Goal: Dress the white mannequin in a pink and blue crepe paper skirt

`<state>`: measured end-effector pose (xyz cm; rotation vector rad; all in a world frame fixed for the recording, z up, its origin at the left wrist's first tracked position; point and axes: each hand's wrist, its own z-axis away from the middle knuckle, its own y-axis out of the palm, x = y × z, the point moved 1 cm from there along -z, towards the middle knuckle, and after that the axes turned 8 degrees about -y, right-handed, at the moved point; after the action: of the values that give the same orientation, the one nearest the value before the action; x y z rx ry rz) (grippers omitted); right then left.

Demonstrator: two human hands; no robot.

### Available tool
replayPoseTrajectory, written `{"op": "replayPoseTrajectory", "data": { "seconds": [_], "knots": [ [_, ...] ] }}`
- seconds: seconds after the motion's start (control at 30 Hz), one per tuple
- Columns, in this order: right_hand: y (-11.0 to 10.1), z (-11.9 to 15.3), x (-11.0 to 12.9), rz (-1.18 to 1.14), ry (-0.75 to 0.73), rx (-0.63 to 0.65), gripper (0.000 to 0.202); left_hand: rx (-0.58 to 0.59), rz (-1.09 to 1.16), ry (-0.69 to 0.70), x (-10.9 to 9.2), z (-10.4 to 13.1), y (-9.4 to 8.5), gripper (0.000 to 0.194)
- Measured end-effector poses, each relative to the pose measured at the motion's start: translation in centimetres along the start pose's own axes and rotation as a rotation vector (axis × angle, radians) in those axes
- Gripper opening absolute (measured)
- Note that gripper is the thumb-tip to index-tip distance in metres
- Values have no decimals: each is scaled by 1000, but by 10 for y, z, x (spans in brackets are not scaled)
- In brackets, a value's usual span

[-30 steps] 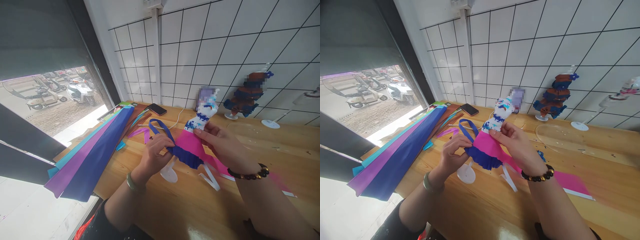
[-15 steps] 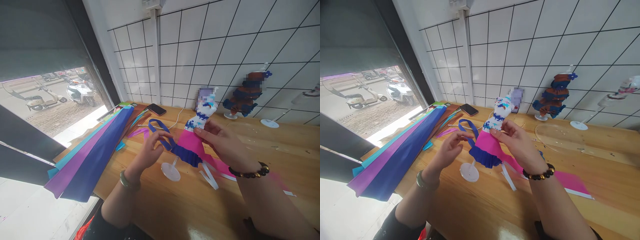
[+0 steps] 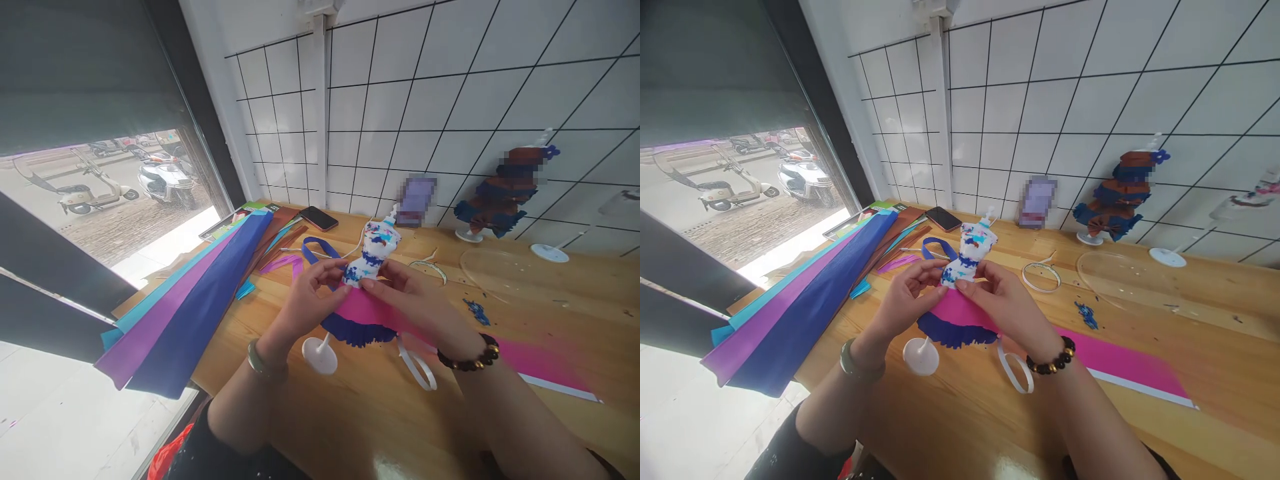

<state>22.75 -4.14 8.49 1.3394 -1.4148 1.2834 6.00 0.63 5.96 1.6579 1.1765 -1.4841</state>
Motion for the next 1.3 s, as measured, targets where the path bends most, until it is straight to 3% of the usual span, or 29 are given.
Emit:
{"op": "replayPoseTrajectory", "data": {
  "seconds": [0.27,0.5,0.7,0.87,1.03,1.3],
  "knots": [
    [-6,0,6,199,38,-8,34,-78,19,-33,2,-2,5,41],
    [-5,3,10,321,206,32,38,-187,18,40,6,-4,4,35],
    [0,5,8,377,122,18,33,-212,-36,97,9,-4,4,33],
    [5,8,20,480,13,4,27,-236,-46,133,11,-5,4,32],
    [8,9,26,550,-5,-9,24,-252,-73,189,13,-5,3,33],
    [10,7,16,543,11,-6,32,-242,-80,192,12,-3,7,33]
  ]
}}
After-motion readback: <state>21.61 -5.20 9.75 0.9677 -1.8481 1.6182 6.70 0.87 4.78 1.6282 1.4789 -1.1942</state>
